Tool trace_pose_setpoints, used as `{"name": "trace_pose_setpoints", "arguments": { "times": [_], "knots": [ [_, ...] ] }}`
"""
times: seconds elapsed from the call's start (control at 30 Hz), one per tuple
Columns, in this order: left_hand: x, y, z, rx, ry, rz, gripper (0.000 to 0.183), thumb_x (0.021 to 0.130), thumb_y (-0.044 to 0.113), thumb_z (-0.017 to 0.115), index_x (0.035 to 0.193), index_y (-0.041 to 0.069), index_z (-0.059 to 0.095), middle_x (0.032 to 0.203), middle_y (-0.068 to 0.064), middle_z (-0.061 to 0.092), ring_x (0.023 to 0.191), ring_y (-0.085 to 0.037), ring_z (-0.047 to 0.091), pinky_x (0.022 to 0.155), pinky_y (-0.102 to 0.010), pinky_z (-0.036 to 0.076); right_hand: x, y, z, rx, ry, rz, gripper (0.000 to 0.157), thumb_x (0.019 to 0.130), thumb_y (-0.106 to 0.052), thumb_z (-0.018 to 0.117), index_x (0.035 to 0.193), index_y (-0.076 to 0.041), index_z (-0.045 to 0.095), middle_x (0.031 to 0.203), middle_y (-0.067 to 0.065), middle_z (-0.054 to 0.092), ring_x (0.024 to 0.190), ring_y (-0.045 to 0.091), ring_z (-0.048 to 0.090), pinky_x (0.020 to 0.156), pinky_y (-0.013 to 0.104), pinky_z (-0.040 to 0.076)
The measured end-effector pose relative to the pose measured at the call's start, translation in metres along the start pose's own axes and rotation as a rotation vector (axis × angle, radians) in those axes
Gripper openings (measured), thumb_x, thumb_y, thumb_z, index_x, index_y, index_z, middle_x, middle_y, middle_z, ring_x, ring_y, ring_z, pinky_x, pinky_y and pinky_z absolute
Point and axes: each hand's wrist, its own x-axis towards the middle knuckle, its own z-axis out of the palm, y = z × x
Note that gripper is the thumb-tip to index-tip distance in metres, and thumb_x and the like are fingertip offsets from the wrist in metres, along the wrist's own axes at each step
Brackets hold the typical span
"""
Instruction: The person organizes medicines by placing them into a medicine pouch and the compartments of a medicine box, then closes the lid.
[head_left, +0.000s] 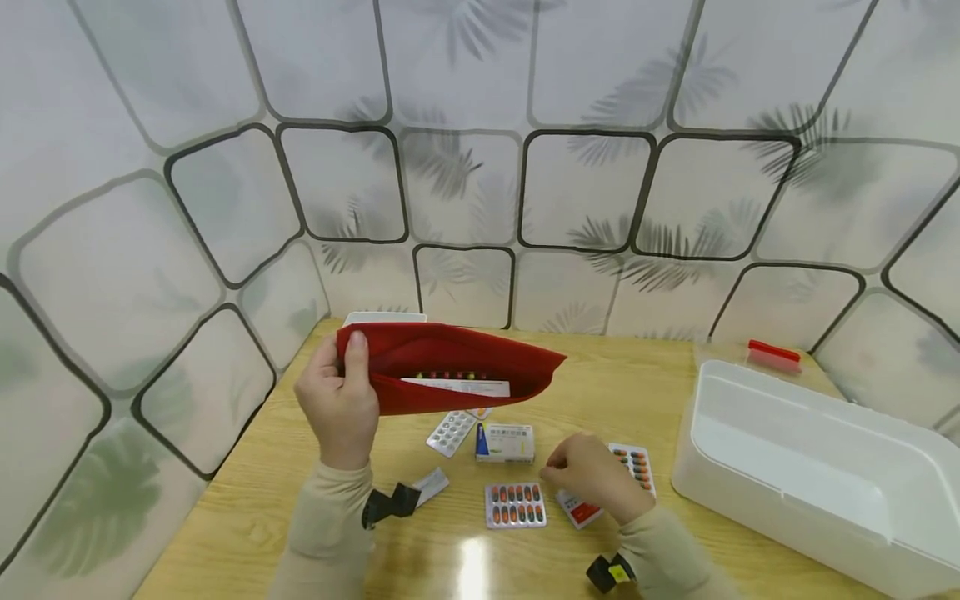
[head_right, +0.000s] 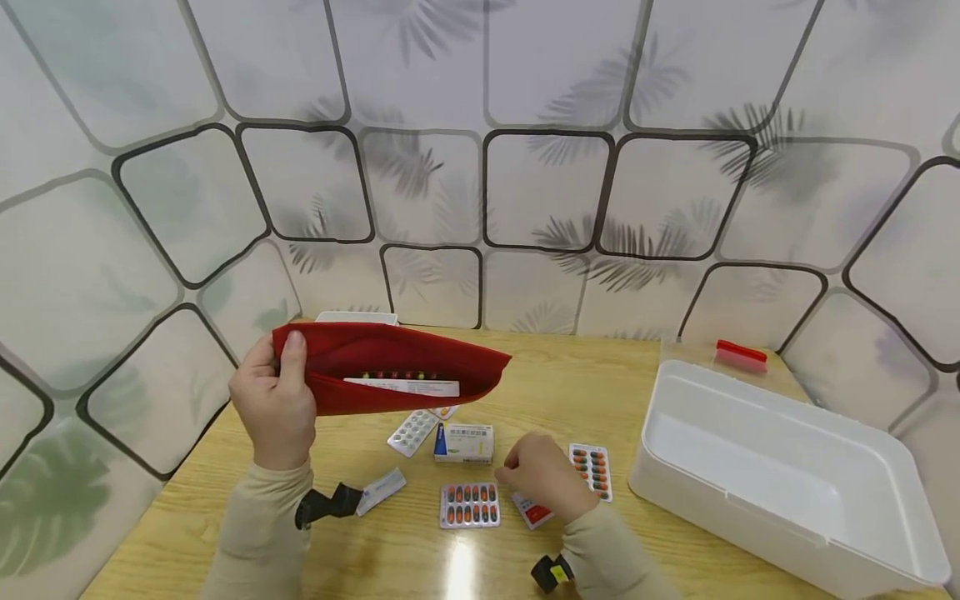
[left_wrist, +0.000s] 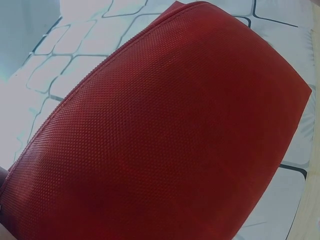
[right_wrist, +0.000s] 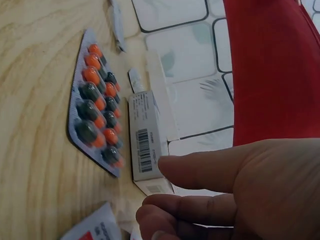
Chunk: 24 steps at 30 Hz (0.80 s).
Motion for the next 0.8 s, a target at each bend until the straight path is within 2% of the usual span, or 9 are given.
{"name": "trace_pose_setpoints", "arguments": {
  "times": [0.23, 0.37, 0.47, 0.6, 0.8],
  "knots": [
    [0.0, 0.001, 0.0, 0.008, -0.001, 0.0, 0.022, 0.095, 0.011, 0.058, 0.087, -0.006, 0.07, 0.077, -0.015, 0.069, 0.067, -0.009, 0.06, 0.058, -0.016, 0.047, 0.0, -0.007, 0.011, -0.042, -0.036, -0.072, 0.016, 0.08, -0.025, 0.077, 0.07, -0.014, 0.072, 0.063, -0.008, 0.062, 0.053, 0.007, 0.052, 0.05, 0.026, 0.045],
    [0.0, 0.002, 0.0, 0.012, -0.002, 0.004, 0.022, 0.095, 0.009, 0.057, 0.085, -0.007, 0.068, 0.076, -0.016, 0.069, 0.067, -0.009, 0.06, 0.058, -0.016, 0.047, -0.002, -0.011, 0.017, -0.015, -0.04, -0.081, 0.019, 0.078, -0.023, 0.078, 0.065, -0.013, 0.068, 0.057, -0.008, 0.058, 0.049, 0.009, 0.049, 0.044, 0.026, 0.042],
    [-0.001, 0.003, 0.001, 0.018, 0.0, 0.006, 0.023, 0.095, 0.007, 0.056, 0.083, -0.009, 0.067, 0.076, -0.017, 0.068, 0.067, -0.008, 0.06, 0.058, -0.015, 0.047, -0.002, -0.014, 0.02, -0.006, -0.043, -0.065, 0.02, 0.076, -0.023, 0.08, 0.066, -0.012, 0.067, 0.058, -0.007, 0.058, 0.05, 0.009, 0.049, 0.045, 0.025, 0.041],
    [-0.001, 0.002, 0.001, 0.016, -0.003, 0.007, 0.023, 0.095, 0.007, 0.055, 0.083, -0.009, 0.066, 0.076, -0.018, 0.068, 0.067, -0.009, 0.06, 0.058, -0.015, 0.047, -0.002, -0.017, 0.023, -0.041, -0.022, -0.083, 0.023, 0.074, -0.022, 0.082, 0.064, -0.012, 0.064, 0.061, -0.007, 0.058, 0.053, 0.009, 0.049, 0.047, 0.025, 0.042],
    [-0.002, 0.002, 0.001, 0.016, -0.019, 0.004, 0.024, 0.096, 0.013, 0.057, 0.083, -0.005, 0.068, 0.074, -0.013, 0.068, 0.066, -0.01, 0.06, 0.056, -0.016, 0.047, -0.003, -0.017, 0.026, -0.071, -0.017, -0.105, 0.026, 0.075, -0.022, 0.081, 0.061, -0.014, 0.059, 0.063, -0.006, 0.053, 0.052, 0.008, 0.045, 0.046, 0.024, 0.038]
  ]
}}
